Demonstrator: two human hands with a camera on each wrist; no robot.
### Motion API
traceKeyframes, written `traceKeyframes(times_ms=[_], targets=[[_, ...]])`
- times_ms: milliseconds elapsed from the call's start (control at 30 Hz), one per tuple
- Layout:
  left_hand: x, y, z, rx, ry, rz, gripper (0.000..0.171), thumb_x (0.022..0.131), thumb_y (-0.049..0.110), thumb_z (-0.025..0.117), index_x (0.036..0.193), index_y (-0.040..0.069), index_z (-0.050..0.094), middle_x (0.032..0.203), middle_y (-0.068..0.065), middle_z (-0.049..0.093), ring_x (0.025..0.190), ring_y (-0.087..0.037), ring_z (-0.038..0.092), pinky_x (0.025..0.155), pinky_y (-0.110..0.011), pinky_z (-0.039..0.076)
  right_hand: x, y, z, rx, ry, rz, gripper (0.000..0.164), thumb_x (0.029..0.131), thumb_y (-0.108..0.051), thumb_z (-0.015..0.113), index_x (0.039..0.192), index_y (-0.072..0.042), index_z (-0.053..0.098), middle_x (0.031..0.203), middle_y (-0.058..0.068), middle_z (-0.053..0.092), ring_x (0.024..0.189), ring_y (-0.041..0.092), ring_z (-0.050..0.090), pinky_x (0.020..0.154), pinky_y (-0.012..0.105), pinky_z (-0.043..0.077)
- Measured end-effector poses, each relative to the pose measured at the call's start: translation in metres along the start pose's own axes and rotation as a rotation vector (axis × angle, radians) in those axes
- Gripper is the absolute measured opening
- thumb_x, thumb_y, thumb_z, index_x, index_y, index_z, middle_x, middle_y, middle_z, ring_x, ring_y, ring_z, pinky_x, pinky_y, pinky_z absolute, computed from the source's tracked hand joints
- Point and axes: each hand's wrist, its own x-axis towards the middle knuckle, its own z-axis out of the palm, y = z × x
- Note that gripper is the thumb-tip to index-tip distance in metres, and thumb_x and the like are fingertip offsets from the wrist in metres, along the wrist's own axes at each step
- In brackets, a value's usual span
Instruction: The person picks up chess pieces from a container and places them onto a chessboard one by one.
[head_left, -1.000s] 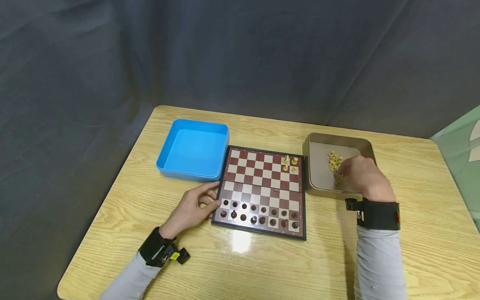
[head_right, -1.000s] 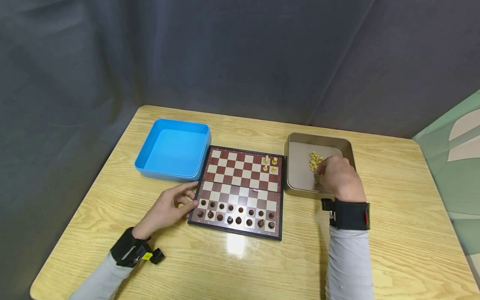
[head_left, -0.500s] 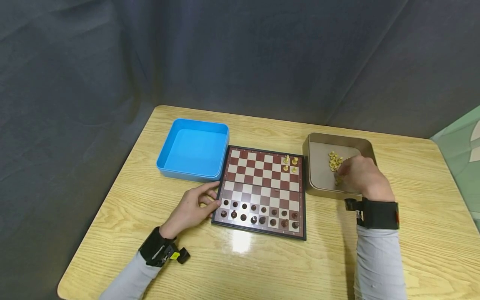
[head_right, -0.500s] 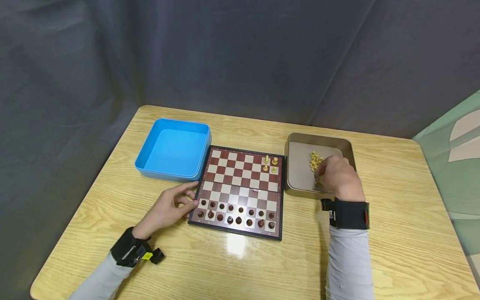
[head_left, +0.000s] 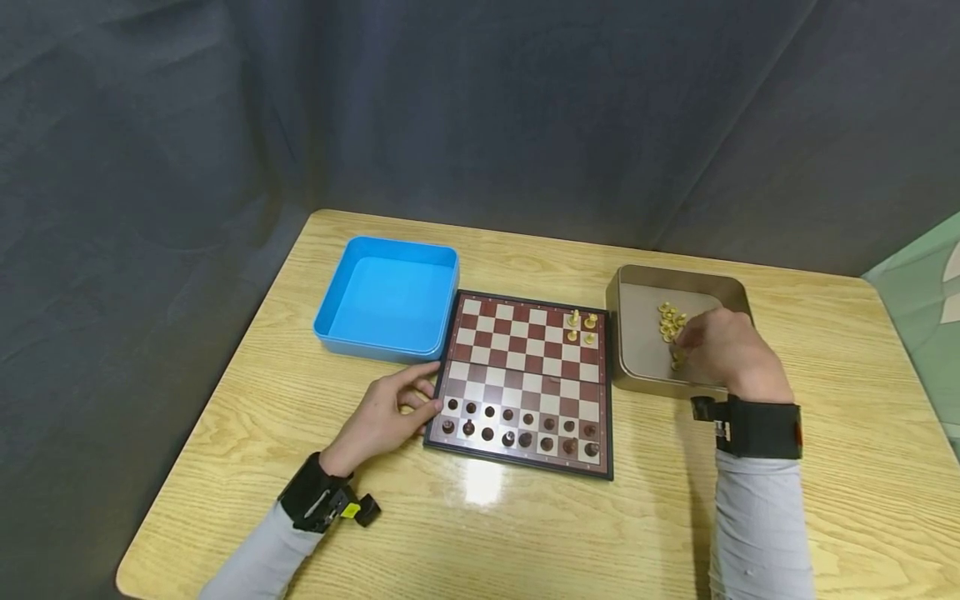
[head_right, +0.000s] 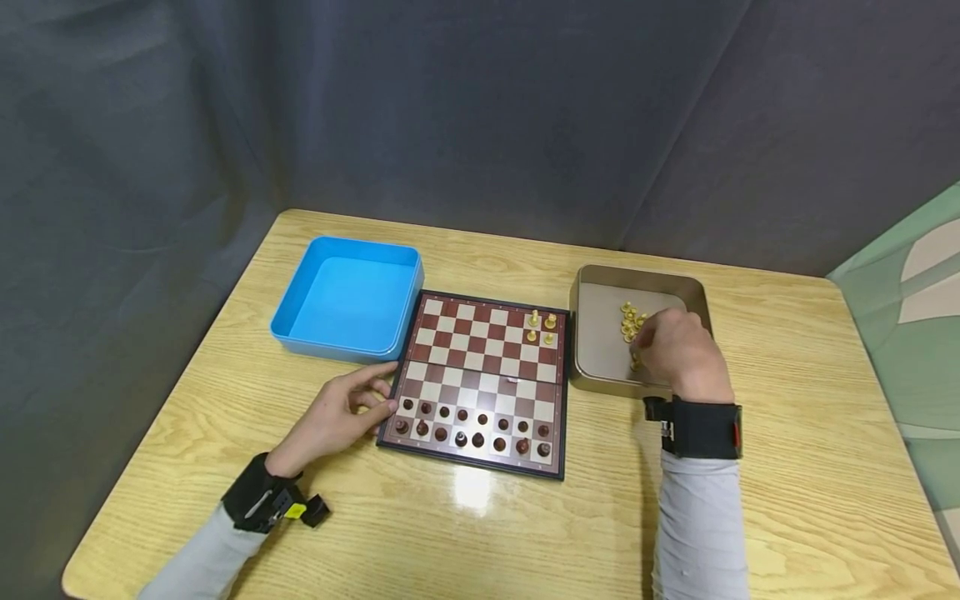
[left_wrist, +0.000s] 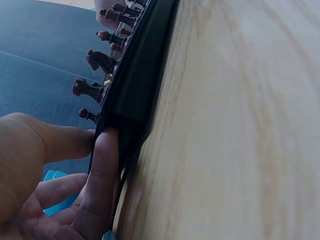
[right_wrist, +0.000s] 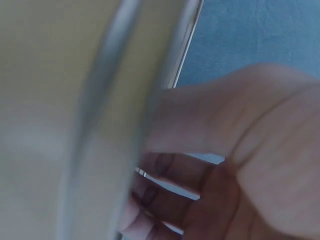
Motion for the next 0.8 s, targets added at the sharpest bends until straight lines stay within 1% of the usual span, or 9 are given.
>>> traceKeyframes(times_ms=[133, 233, 333, 400, 500, 533, 600, 667, 800], targets=[[0.0, 0.0, 0.0, -0.006, -0.001, 0.005, 0.06, 0.098, 0.003, 0.075, 0.154, 0.0, 0.054, 0.111, -0.015, 0.071, 0.081, -0.018, 0.074, 0.064, -0.029, 0.066, 0.0, 0.0, -0.001, 0.001, 0.026, -0.019, 0.028, 0.087, -0.004, 0.078, 0.114, 0.004, 0.076, 0.123, 0.031, 0.072, 0.112, 0.049, 0.067, 0.084, 0.063, 0.061], [0.0, 0.0, 0.0, -0.009, -0.001, 0.009, 0.059, 0.098, 0.002, 0.075, 0.154, 0.0, 0.054, 0.111, -0.015, 0.071, 0.081, -0.018, 0.074, 0.064, -0.029, 0.066, -0.001, -0.001, -0.001, 0.001, 0.063, -0.048, 0.026, 0.086, -0.002, 0.078, 0.111, 0.004, 0.076, 0.116, 0.03, 0.073, 0.106, 0.046, 0.068, 0.08, 0.059, 0.061], [0.0, 0.001, 0.0, -0.01, -0.001, 0.011, 0.06, 0.098, 0.002, 0.075, 0.154, 0.0, 0.054, 0.11, -0.015, 0.071, 0.081, -0.017, 0.074, 0.064, -0.029, 0.066, -0.001, -0.003, -0.002, -0.003, 0.105, -0.087, 0.018, 0.086, 0.004, 0.075, 0.104, 0.004, 0.077, 0.107, 0.026, 0.075, 0.097, 0.041, 0.069, 0.076, 0.054, 0.061], [0.0, 0.001, 0.0, -0.01, -0.002, 0.011, 0.06, 0.098, 0.002, 0.075, 0.154, 0.0, 0.054, 0.11, -0.015, 0.071, 0.081, -0.017, 0.074, 0.064, -0.029, 0.066, -0.001, -0.004, -0.002, -0.011, 0.142, -0.115, 0.014, 0.087, 0.007, 0.071, 0.099, 0.004, 0.078, 0.099, 0.022, 0.075, 0.089, 0.035, 0.068, 0.071, 0.048, 0.06], [0.0, 0.002, 0.0, -0.011, -0.002, 0.01, 0.06, 0.098, 0.002, 0.075, 0.154, 0.0, 0.054, 0.11, -0.015, 0.071, 0.081, -0.017, 0.074, 0.064, -0.029, 0.066, -0.002, -0.007, -0.001, -0.012, 0.201, -0.154, 0.015, 0.09, 0.009, 0.066, 0.096, 0.005, 0.079, 0.093, 0.018, 0.075, 0.08, 0.028, 0.063, 0.065, 0.039, 0.055], [0.0, 0.002, 0.0, -0.011, -0.002, 0.009, 0.06, 0.098, 0.002, 0.075, 0.154, 0.0, 0.054, 0.11, -0.015, 0.071, 0.081, -0.017, 0.074, 0.064, -0.029, 0.066, -0.002, -0.008, -0.001, -0.014, 0.225, -0.17, 0.016, 0.091, 0.01, 0.064, 0.095, 0.005, 0.079, 0.092, 0.018, 0.075, 0.078, 0.027, 0.062, 0.065, 0.037, 0.054], [0.0, 0.003, 0.0, -0.009, -0.002, 0.008, 0.06, 0.098, 0.002, 0.075, 0.154, 0.0, 0.054, 0.111, -0.015, 0.07, 0.081, -0.017, 0.074, 0.064, -0.029, 0.066, -0.002, -0.01, 0.0, -0.018, 0.27, -0.203, 0.017, 0.091, 0.01, 0.063, 0.094, 0.004, 0.08, 0.09, 0.018, 0.076, 0.076, 0.026, 0.062, 0.063, 0.037, 0.053], [-0.001, 0.003, 0.0, -0.008, -0.003, 0.006, 0.06, 0.098, 0.002, 0.075, 0.154, 0.0, 0.054, 0.111, -0.015, 0.07, 0.081, -0.017, 0.074, 0.064, -0.029, 0.066, -0.003, -0.012, 0.0, -0.016, 0.307, -0.228, 0.017, 0.089, 0.012, 0.064, 0.092, 0.004, 0.079, 0.089, 0.019, 0.077, 0.075, 0.026, 0.064, 0.063, 0.038, 0.055], [0.0, 0.003, 0.0, -0.011, -0.003, 0.004, 0.06, 0.098, 0.002, 0.075, 0.154, 0.0, 0.054, 0.111, -0.015, 0.07, 0.082, -0.018, 0.074, 0.064, -0.029, 0.066, -0.005, -0.015, 0.0, -0.015, 0.359, -0.254, 0.017, 0.086, 0.015, 0.067, 0.092, 0.004, 0.079, 0.089, 0.019, 0.076, 0.076, 0.028, 0.066, 0.063, 0.039, 0.055]])
